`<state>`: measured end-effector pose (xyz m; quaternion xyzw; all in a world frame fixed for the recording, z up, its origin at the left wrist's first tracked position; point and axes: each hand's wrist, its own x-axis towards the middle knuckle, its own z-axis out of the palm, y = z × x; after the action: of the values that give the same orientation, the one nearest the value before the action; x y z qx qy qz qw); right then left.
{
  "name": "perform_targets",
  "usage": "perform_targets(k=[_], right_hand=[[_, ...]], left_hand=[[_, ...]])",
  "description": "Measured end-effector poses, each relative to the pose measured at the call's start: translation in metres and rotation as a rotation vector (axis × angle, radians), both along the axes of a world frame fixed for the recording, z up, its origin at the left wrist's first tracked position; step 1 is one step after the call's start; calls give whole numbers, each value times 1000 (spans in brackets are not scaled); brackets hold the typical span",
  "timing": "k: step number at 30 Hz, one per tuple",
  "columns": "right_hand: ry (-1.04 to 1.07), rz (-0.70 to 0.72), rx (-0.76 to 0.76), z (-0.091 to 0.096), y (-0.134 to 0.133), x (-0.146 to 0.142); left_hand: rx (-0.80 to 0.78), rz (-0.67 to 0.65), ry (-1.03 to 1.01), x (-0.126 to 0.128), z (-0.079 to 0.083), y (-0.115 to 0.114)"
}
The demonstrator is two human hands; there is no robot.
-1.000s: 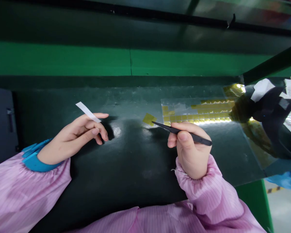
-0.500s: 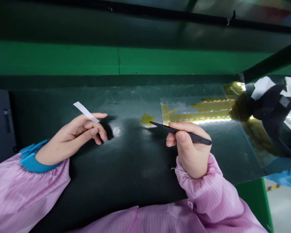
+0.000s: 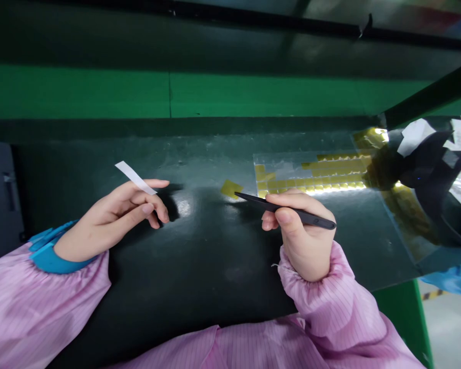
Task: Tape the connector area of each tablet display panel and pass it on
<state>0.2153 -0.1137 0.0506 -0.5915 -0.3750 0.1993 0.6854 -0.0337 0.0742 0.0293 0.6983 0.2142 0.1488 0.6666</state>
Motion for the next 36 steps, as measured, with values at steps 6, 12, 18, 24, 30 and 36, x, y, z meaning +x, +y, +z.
perform_targets(k=[6,12,18,24,30,36], right_hand=[[7,15,3,1,0,0],[-1,8,0,0,1,1],[2,30,4,1,-1,2],[10,29,0,0,0,1],[10,48,21,0,0,1],[60,21,29,-2,3,3]], left_hand=[[5,3,2,-1,0,0],[4,1,-1,0,-1,-1],[3,10,2,1,1,0],[19,6,7,1,0,0],[19,2,12,0,0,-1],[12,4,20,-1,0,0]])
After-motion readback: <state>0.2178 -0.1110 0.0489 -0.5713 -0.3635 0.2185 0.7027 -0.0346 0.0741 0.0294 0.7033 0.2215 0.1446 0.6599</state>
